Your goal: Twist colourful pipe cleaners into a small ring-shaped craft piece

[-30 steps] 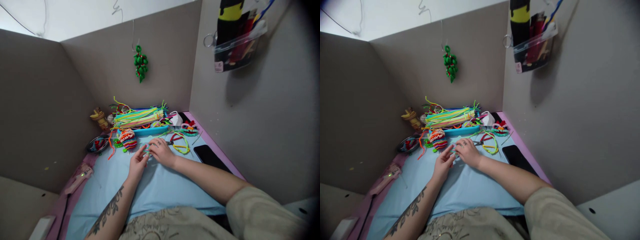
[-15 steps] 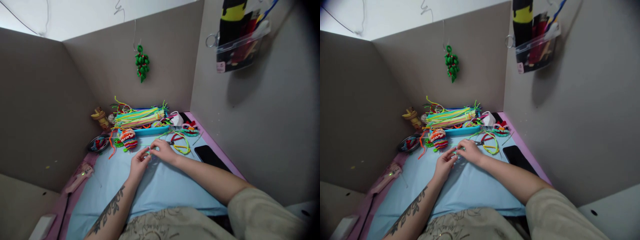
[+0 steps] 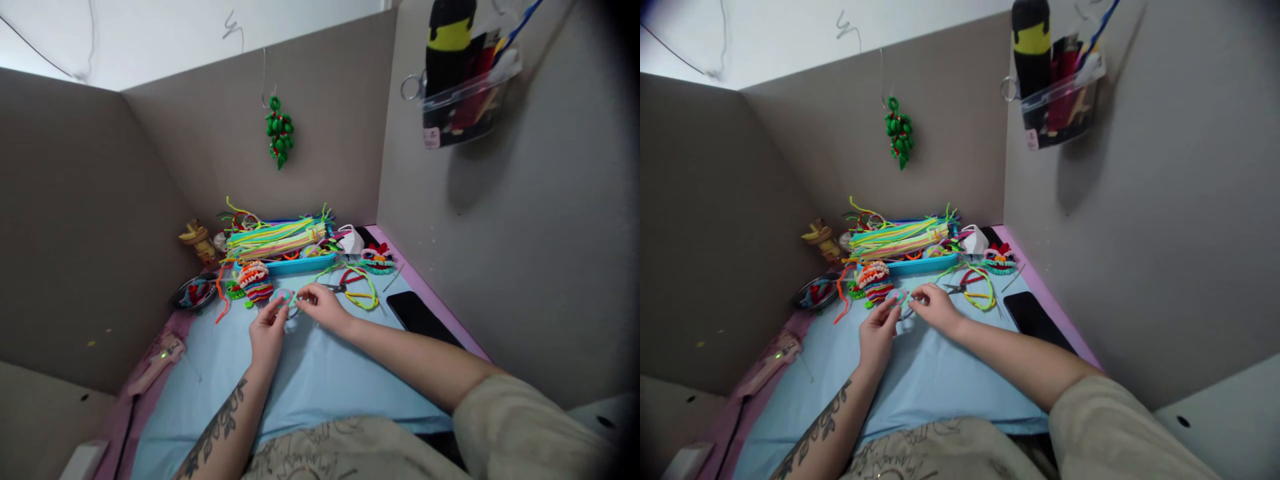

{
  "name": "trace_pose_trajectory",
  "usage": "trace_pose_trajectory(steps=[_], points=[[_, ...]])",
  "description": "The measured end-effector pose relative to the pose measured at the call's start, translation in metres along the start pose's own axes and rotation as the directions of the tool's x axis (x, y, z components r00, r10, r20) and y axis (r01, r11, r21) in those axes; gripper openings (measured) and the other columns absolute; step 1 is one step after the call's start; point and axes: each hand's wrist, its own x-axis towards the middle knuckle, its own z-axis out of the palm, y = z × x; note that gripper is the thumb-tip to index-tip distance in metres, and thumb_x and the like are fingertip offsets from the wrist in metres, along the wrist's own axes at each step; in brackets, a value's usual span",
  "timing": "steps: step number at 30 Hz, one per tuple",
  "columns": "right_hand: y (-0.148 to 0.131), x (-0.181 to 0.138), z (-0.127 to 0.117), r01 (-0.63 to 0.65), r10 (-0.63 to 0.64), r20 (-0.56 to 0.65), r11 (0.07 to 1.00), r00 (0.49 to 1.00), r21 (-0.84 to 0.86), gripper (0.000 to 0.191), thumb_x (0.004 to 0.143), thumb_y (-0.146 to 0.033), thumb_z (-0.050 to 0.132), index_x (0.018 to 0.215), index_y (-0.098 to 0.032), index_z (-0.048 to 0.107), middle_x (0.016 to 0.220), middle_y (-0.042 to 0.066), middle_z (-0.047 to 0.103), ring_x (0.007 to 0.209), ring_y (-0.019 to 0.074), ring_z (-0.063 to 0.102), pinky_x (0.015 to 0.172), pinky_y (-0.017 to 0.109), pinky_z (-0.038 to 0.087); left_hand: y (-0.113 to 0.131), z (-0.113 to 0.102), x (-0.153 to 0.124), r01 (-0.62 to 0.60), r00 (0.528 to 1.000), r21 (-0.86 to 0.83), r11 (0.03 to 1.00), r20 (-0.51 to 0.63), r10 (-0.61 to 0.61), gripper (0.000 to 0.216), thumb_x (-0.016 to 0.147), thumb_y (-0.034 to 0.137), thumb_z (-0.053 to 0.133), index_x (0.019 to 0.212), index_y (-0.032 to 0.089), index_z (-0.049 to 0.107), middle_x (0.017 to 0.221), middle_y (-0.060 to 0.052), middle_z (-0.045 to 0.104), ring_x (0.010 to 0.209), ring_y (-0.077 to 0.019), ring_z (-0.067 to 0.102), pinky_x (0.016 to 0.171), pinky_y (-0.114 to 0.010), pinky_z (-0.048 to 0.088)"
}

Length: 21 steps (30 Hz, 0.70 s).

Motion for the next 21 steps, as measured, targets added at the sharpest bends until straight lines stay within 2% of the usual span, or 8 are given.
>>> trace_pose_trajectory(steps=[2,4,7,10,14,17,21], points=[[0.0002,0.002,0.003,-0.149,0.146,0.028,0.965,0.989,0.218,0.023,0.068,-0.034,0.064,0.083,-0.017,0.059,0.072,-0.001,0.055,0.062,0.0111,0.046,0.06,0.025,0.037,0.0003,0.0007,-0.0023,-0.026,1.0,0.039,0.999,0.009,0.025,0.042,0.069,0.039,0.064,0.104,0.015,0.064,0.056,0.003,0.054,0.043,-0.0063,0.039,0.042,-0.019,0.034],[-0.0011,0.0041,0.0035,-0.241,0.225,0.086,0.893,0.971,0.379,0.026,0.066,-0.037,0.065,0.079,-0.016,0.057,0.068,-0.002,0.054,0.058,0.0093,0.044,0.057,0.023,0.034,0.0004,0.0016,-0.0042,-0.05,0.999,0.067,0.996,0.025,0.048,0.04,0.069,0.039,0.064,0.102,0.015,0.065,0.055,0.003,0.054,0.043,-0.0065,0.039,0.042,-0.019,0.034],[-0.0027,0.0062,0.0019,-0.333,0.302,0.142,0.823,0.943,0.461,0.024,0.062,-0.034,0.067,0.064,-0.016,0.052,0.055,-0.006,0.046,0.05,0.0066,0.037,0.05,0.022,0.027,0.0009,0.0029,-0.0059,-0.068,0.997,0.086,0.994,0.039,0.065,0.038,0.07,0.038,0.063,0.101,0.015,0.066,0.054,0.003,0.054,0.042,-0.0068,0.039,0.042,-0.019,0.035],[-0.0018,0.0067,0.001,-0.398,0.362,0.171,0.787,0.917,0.472,0.023,0.061,-0.031,0.066,0.059,-0.016,0.048,0.051,-0.007,0.043,0.047,0.0059,0.034,0.049,0.021,0.024,0.0016,0.0035,-0.0071,-0.071,0.997,0.084,0.994,0.043,0.068,0.037,0.07,0.037,0.064,0.1,0.015,0.066,0.055,0.003,0.055,0.042,-0.0072,0.04,0.042,-0.019,0.035],[-0.0007,0.0054,0.0018,-0.409,0.377,0.171,0.758,0.91,0.508,0.021,0.061,-0.028,0.065,0.058,-0.016,0.048,0.052,-0.007,0.044,0.05,0.0063,0.036,0.052,0.021,0.025,0.0011,0.0032,-0.0088,-0.084,0.996,0.064,0.994,0.04,0.081,0.036,0.069,0.036,0.064,0.1,0.017,0.066,0.056,0.002,0.057,0.043,-0.008,0.042,0.043,-0.02,0.036],[-0.0012,0.004,0.0022,-0.389,0.339,0.194,0.753,0.921,0.53,0.019,0.062,-0.028,0.064,0.059,-0.016,0.05,0.053,-0.006,0.045,0.052,0.0073,0.038,0.054,0.022,0.026,-0.0004,0.0028,-0.0093,-0.08,0.996,0.041,0.996,0.043,0.078,0.037,0.068,0.037,0.065,0.1,0.018,0.066,0.056,0.002,0.057,0.042,-0.0081,0.042,0.042,-0.02,0.036],[-0.0015,0.0032,0.0033,-0.34,0.26,0.221,0.768,0.94,0.543,0.026,0.067,-0.037,0.062,0.059,-0.016,0.049,0.059,-0.004,0.048,0.057,0.0087,0.041,0.059,0.023,0.03,-0.0013,0.0032,-0.0088,-0.087,0.993,0.001,0.996,0.083,0.086,0.041,0.069,0.037,0.065,0.104,0.016,0.063,0.061,0.001,0.059,0.044,-0.0077,0.042,0.043,-0.02,0.036]])
